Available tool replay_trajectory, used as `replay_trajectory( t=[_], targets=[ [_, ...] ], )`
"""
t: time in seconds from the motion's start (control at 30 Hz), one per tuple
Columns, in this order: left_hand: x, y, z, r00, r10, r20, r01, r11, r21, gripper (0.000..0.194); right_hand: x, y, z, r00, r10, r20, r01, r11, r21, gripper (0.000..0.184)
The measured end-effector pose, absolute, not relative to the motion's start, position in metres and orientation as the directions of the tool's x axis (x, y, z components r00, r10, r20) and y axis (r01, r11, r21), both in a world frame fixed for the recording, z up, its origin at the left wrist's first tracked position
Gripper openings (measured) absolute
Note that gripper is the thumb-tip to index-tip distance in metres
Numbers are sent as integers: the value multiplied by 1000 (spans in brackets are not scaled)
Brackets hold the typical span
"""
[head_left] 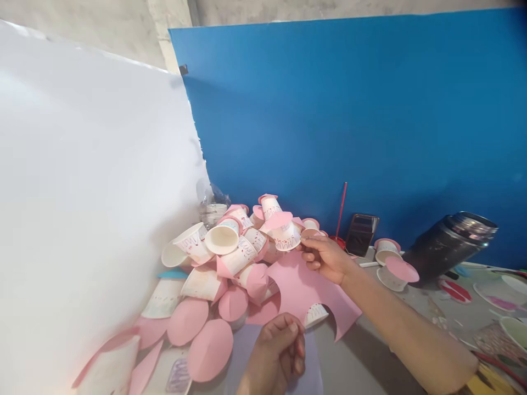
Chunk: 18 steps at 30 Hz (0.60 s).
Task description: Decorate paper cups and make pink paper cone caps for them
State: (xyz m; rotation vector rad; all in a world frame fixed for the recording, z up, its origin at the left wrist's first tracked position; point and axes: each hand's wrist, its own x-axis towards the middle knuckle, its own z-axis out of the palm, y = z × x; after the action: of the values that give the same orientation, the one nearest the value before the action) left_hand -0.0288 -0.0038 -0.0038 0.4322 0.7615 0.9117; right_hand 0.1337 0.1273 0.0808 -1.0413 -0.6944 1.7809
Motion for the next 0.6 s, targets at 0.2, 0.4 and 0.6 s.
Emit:
replay_trajectory(
  t=[0.2, 0.4, 0.6],
  targets=[
    [-21, 0, -38, 372, 861, -348, -594, 509, 624, 52, 119, 139, 93, -237, 923, -304, -434, -381, -816, 13],
    [-19, 3, -52, 387, 868, -312, -620, 495, 609, 52, 78, 161, 103, -265, 922, -282, -414, -373, -830, 13],
    [-29, -2, -32, 444, 845, -298, -611, 529, 590, 44, 61, 181, 105, -204, 939, -276, -314, -330, -890, 16]
  ],
)
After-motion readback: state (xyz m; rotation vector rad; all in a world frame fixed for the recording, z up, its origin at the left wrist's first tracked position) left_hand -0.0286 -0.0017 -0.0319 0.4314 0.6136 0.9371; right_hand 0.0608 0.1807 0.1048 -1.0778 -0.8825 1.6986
